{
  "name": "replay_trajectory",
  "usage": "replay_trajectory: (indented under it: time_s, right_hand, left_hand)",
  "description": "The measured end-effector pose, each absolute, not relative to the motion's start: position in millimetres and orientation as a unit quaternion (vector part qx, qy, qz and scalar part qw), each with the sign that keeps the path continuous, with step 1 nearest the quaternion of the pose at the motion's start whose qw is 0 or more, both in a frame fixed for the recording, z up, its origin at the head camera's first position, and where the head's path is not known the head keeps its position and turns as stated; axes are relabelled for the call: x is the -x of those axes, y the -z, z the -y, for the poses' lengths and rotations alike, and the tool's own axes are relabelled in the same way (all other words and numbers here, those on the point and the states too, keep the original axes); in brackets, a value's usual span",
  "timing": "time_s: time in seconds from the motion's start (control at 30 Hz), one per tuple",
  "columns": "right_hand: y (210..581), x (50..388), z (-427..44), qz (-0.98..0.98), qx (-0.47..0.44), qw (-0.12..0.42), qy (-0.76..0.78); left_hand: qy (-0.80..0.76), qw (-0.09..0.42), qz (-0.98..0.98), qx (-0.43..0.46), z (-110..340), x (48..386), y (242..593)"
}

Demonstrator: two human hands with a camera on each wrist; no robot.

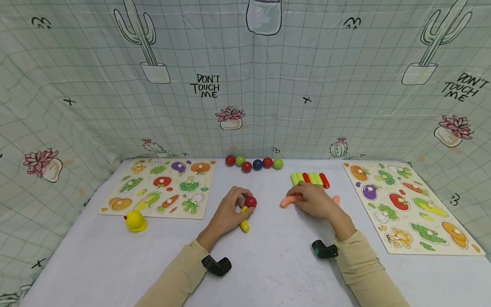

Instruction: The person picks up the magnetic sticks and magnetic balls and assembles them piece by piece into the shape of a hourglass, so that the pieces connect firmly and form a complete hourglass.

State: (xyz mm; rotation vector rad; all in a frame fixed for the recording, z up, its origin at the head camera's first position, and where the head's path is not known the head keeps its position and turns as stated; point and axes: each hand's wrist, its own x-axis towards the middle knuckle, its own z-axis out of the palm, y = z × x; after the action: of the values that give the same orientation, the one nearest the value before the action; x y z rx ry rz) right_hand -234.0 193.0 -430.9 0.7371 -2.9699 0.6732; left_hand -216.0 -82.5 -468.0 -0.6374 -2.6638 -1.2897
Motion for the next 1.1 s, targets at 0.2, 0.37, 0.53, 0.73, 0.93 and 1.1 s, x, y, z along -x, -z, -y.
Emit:
replay_trajectory:
  time_s: [0.2,0.37,0.53,0.73,0.93,1.1]
  right_hand:
    - [432.0,235.3,-189.0,0.954,-0.214,-0.011,-0.211]
    - [433.3,236.0,-185.8,0.947,-0.222,-0.018,-0.232]
    - [435.0,235.9,-180.8,0.938,-0.235,-0.026,-0.255]
    - [435.2,234.2,-174.8,0.936,-0.229,-0.029,-0.267]
    - [434.4,231.7,-168.9,0.939,-0.215,-0.025,-0.266]
    - [433.8,228.4,-163.4,0.940,-0.216,-0.019,-0.264]
  left_hand:
    - [0.427,0.055,0.878,0.211,82.3,215.9,467.6]
    - [0.427,0.053,0.878,0.208,81.8,215.4,466.5]
    - [0.431,0.051,0.876,0.209,81.6,214.7,466.6]
    - [0.430,0.050,0.875,0.219,82.1,214.8,467.1]
    - [0.428,0.050,0.875,0.218,81.9,215.1,467.6]
    - [0.426,0.045,0.878,0.216,81.7,215.3,468.2]
